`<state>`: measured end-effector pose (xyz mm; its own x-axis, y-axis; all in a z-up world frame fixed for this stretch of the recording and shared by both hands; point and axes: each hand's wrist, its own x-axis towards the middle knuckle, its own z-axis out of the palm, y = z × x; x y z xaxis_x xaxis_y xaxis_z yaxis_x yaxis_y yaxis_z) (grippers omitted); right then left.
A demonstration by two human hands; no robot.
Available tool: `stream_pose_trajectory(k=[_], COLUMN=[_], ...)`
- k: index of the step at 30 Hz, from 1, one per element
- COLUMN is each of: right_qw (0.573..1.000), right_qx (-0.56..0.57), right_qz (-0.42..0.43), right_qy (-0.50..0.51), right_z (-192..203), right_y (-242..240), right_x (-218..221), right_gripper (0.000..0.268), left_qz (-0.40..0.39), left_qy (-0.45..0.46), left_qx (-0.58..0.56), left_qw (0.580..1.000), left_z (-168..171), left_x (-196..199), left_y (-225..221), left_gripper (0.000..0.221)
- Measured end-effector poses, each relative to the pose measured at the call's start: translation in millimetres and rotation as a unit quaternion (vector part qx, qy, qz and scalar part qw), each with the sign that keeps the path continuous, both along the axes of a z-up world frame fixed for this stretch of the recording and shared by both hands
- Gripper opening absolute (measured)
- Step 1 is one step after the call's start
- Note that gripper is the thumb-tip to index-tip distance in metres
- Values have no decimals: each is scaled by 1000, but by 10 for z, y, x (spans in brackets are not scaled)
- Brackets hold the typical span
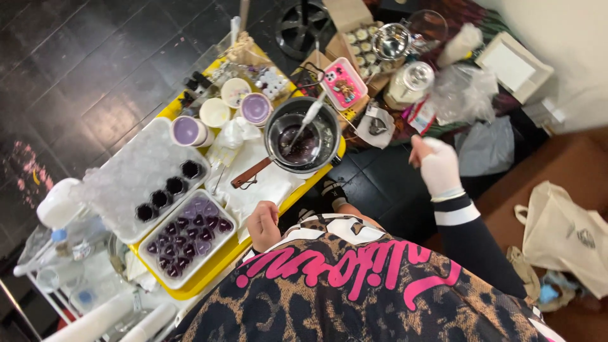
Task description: The person stirs dark melted wax in a metal pot with a stick, then pours the wax from a small pitcher into flower-shaped molds on a tray. They wipe their glove with a tissue, handle a stack of plastic cups, and later scoop a white powdery substance from a large glass jar.
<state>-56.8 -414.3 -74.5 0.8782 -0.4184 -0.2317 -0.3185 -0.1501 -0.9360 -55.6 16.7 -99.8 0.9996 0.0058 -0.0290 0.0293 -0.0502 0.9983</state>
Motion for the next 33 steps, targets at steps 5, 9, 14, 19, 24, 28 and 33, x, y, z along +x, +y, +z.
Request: stream_pose_trajectory(k=[5, 9, 14, 19, 24, 28, 33], right_qw=[999, 996, 997, 991, 991, 988, 983], right_qx=[-6, 88, -17, -70, 14, -39, -76], right_qz=[4, 27, 16, 83, 66, 61, 3], right_qy=[35, -6, 74, 75, -119, -136, -167], right_z=[32, 121, -59, -32, 199, 651, 913], right_y=[437, 762, 1027, 1179, 1181, 1141, 1166], right_x=[-422, -517, -557, -433, -40, 395, 769], right_gripper=[28, 33, 18, 31, 42, 42, 59], left_qz=[-63, -47, -45, 10, 44, 57, 59], left_qy=[36, -66, 66, 124, 67, 50, 15], left_qx=[41, 45, 36, -64, -111, -163, -175], left_qw=[997, 996, 996, 990, 991, 984, 983], left_z=[-24, 252, 59, -323, -161, 173, 263], left_x=[61, 171, 278, 317, 369, 411, 380], left_y=[-57, -254, -106, 130, 155, 166, 219], left_gripper=[26, 25, 16, 38, 49, 45, 43])
